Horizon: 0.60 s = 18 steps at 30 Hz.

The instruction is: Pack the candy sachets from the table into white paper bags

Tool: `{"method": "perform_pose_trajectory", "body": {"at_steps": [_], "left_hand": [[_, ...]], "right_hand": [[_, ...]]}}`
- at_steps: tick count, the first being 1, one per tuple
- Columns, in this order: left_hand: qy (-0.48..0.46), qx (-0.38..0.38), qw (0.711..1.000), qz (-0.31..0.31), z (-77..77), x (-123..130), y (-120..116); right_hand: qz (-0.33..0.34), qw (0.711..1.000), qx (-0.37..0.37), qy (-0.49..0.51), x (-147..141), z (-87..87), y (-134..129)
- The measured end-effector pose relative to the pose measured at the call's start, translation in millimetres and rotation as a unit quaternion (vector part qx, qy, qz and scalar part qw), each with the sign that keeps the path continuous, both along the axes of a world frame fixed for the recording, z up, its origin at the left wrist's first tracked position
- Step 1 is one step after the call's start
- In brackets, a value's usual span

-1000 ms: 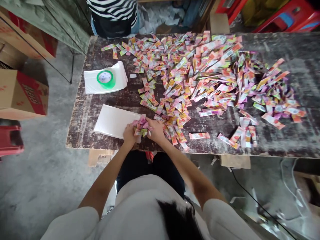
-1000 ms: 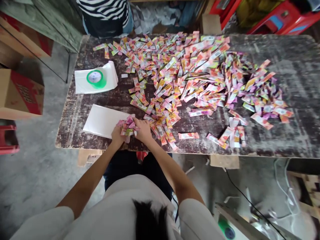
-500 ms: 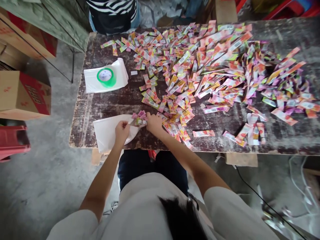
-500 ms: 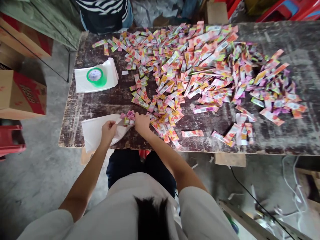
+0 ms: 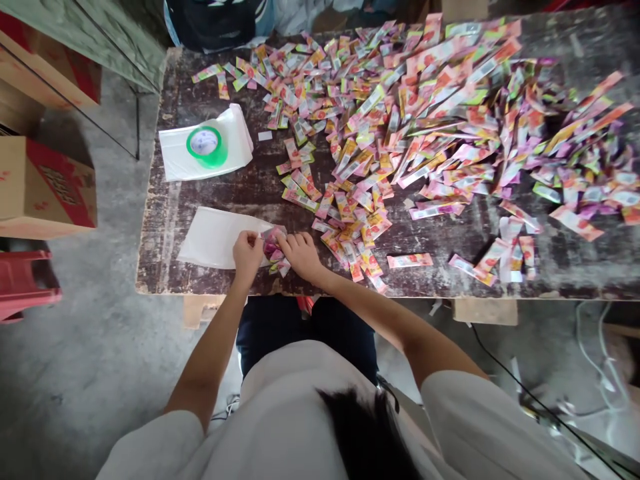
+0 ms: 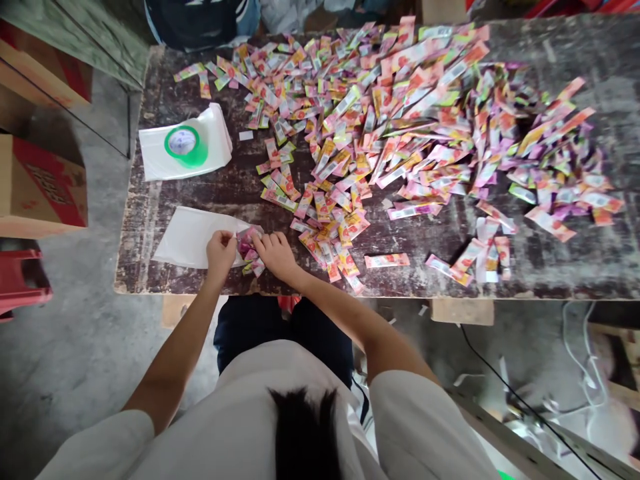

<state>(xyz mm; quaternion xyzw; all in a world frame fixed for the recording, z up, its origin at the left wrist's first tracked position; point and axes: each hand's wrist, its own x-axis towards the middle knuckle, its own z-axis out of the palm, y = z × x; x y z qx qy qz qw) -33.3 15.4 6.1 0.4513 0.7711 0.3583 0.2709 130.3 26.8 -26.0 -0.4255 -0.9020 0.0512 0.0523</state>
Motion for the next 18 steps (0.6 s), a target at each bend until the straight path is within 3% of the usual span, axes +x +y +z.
{"method": "perform_pose_trajectory", "body": {"at_steps": [5,11,18], "left_hand": [[0.113,-0.002,0.985,-0.127,22.4,17.7,-11.6],[0.116,-0.092,0.982,-0.113,36.8,6.6,-7.0],[0.157,-0.166,0.961,-0.154,48.1,-4.9,-4.6]], "right_hand": [[-0.024,0.999,-0.016,-0.03,-10.0,19.3,9.6],[-0.071,0.994,-0.077,-0.042,-18.9,41.1,26.5],[-0.077,0.984,-0.146,-0.064,-28.2,48.3,48.5]]}}
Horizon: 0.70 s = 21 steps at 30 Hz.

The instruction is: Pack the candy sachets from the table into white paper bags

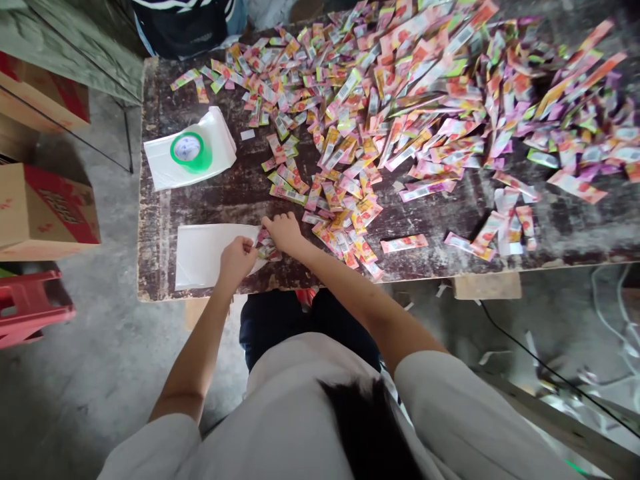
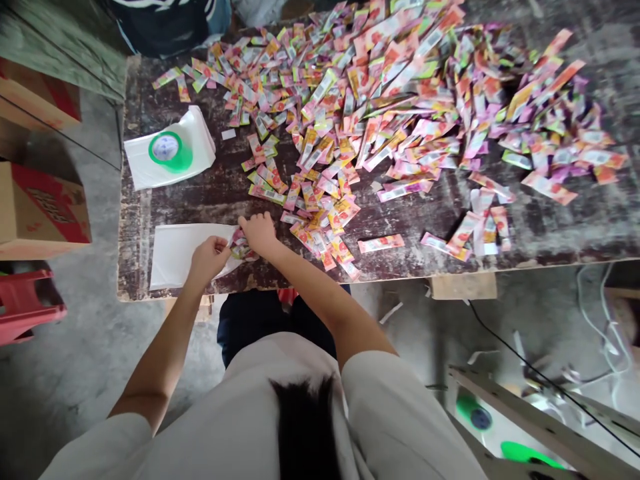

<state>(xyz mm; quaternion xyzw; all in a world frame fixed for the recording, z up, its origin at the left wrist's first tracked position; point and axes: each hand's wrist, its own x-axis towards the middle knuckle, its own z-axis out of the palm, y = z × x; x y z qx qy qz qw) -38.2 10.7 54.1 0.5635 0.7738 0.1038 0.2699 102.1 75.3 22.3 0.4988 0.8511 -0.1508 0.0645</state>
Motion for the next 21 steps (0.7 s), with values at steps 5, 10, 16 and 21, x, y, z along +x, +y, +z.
{"method": "perform_pose_trajectory", "body": {"at_steps": [5,10,16,21], "left_hand": [[0.106,-0.013,0.993,-0.055,0.2,1.3,-4.1],[-0.001,-0.025,1.0,-0.017,0.9,-3.9,-5.5],[-0.188,-0.028,0.979,0.077,-4.2,-8.2,0.1],[-0.108,0.028,0.991,0.067,-8.3,12.2,6.1]], "right_hand": [[-0.012,0.999,-0.031,-0.007,-6.0,1.2,5.8],[-0.072,0.997,-0.017,-0.024,-13.5,0.3,-2.9],[-0.106,0.993,-0.023,-0.043,-23.3,-0.3,-9.5],[-0.125,0.989,-0.002,-0.076,-30.4,-0.1,-23.4]]}}
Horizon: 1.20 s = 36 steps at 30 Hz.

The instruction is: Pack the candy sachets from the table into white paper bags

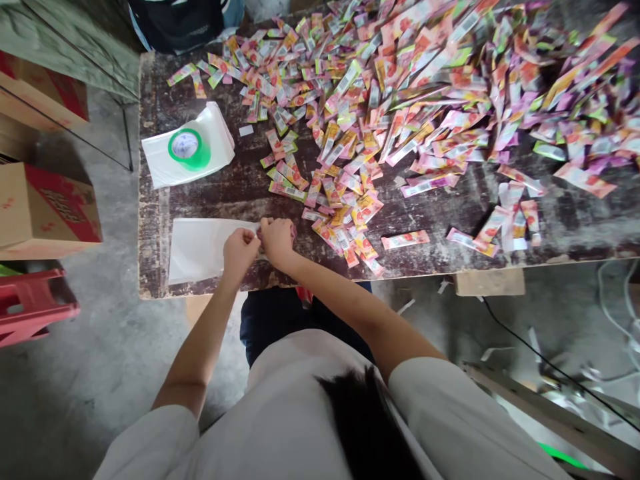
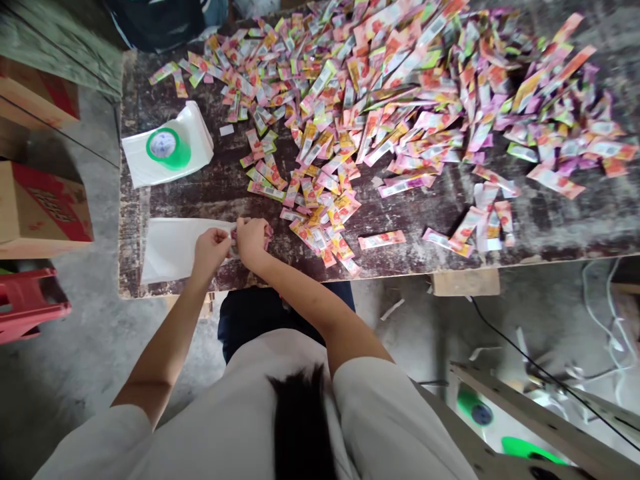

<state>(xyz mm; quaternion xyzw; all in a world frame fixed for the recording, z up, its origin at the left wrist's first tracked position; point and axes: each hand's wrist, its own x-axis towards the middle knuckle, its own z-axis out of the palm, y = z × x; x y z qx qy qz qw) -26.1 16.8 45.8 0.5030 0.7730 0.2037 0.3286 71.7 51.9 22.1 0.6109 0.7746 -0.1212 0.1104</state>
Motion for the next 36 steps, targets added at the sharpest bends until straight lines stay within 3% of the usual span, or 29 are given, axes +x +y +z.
{"method": "perform_pose_trajectory", "body": {"at_steps": [3,7,9,11,14,16,18,21,24,26,30,33,36], "left_hand": [[0.103,0.037,0.993,-0.045,-2.4,13.4,-9.9],[0.123,0.057,0.988,-0.076,-10.7,15.0,-29.9],[0.076,0.04,0.994,-0.062,-18.7,10.0,-33.7],[-0.019,0.013,1.0,-0.009,-28.0,4.3,-31.4],[-0.155,-0.014,0.985,0.07,-37.2,-1.0,-22.9],[-0.186,-0.023,0.979,0.08,-35.5,-1.3,-17.6],[-0.181,-0.036,0.982,0.041,-26.5,-0.1,-10.7],[-0.134,-0.048,0.985,-0.101,-7.6,1.5,12.5],[0.029,0.05,0.981,-0.187,0.5,1.1,52.8],[0.139,0.063,0.963,-0.222,-5.3,0.0,80.4],[0.173,-0.076,0.921,-0.342,-31.8,-0.3,111.3],[0.18,-0.065,0.926,-0.327,-48.5,5.6,113.6],[0.178,-0.07,0.931,-0.311,-56.2,20.8,111.1]], "right_hand": [[0.007,1.0,-0.006,-0.007,-0.8,-2.4,-7.0],[0.008,1.0,0.004,-0.008,1.0,-4.0,-10.0],[0.013,1.0,0.016,0.011,4.9,-2.8,-11.5],[0.026,0.999,0.021,0.042,12.9,-0.9,-14.2],[0.091,0.991,0.006,0.097,30.8,1.1,-20.1],[0.132,0.983,-0.002,0.125,41.1,0.6,-23.8],[0.137,0.981,-0.002,0.135,46.0,-1.4,-26.7],[0.117,0.986,0.005,0.123,43.3,-5.3,-28.3],[0.109,0.988,0.003,0.108,37.2,-6.5,-26.9],[0.111,0.989,-0.005,0.099,35.0,-5.7,-24.7],[0.118,0.989,-0.007,0.093,35.5,-3.9,-19.8],[0.127,0.987,-0.002,0.101,38.7,-5.2,-19.0],[0.2,0.968,0.012,0.151,42.3,-9.6,-22.5]]}}
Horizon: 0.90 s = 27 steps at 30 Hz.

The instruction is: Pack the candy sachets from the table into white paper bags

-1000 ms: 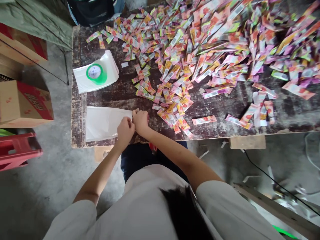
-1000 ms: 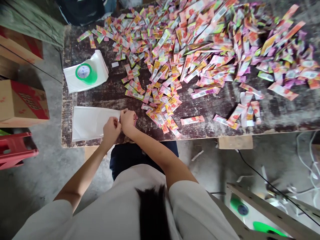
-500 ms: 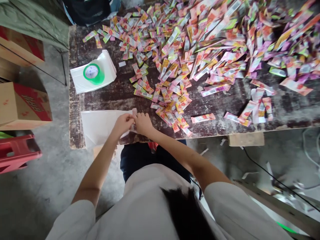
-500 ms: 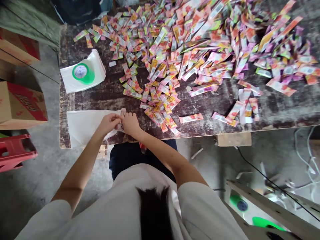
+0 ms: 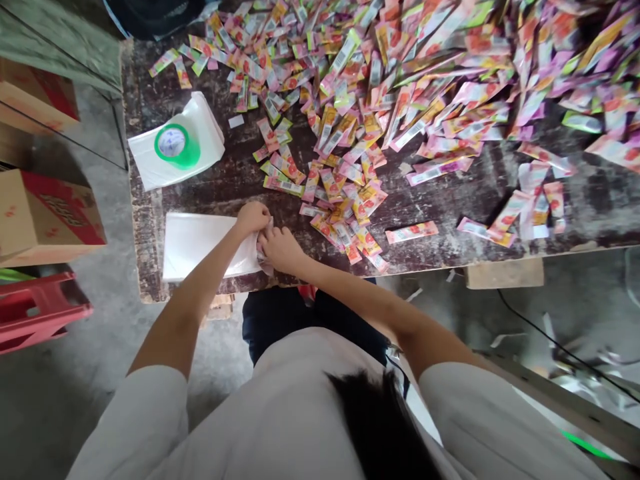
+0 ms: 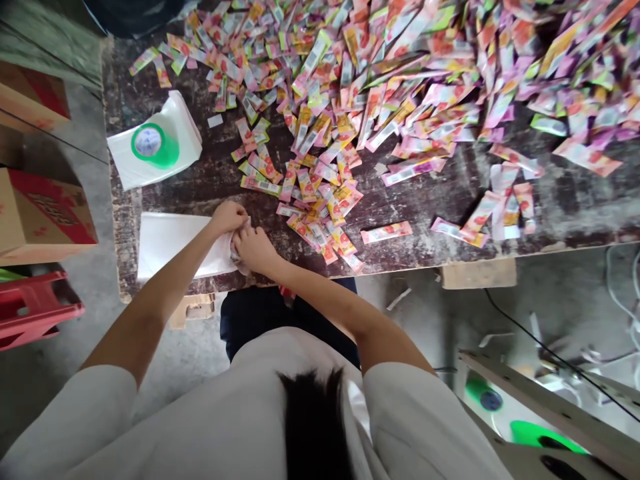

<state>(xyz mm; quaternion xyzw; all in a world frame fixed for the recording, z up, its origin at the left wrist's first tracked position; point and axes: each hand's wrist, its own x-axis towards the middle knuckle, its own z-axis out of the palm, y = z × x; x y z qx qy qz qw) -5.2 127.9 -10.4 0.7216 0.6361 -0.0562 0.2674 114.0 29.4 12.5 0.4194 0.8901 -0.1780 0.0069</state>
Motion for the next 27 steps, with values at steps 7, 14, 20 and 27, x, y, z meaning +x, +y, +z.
{"method": "perform_pose_trajectory", "body": {"at_steps": [7,14,20,27], "left_hand": [[-0.057,0.079,0.995,-0.015,27.7,15.4,-32.3],[-0.117,0.26,0.934,0.215,26.2,-38.4,-136.5],[-0.161,0.198,0.913,0.319,8.1,-36.5,-137.7],[-0.233,0.207,0.892,0.328,19.1,-43.0,-124.4]], "right_hand": [[-0.044,0.999,-0.011,0.03,-4.6,-10.5,-6.3],[-0.122,0.992,0.006,0.04,-11.2,-9.3,-5.8],[-0.08,0.988,-0.012,0.134,0.7,-17.3,-14.7],[-0.064,0.988,0.044,0.133,0.8,-23.3,-27.7]]}}
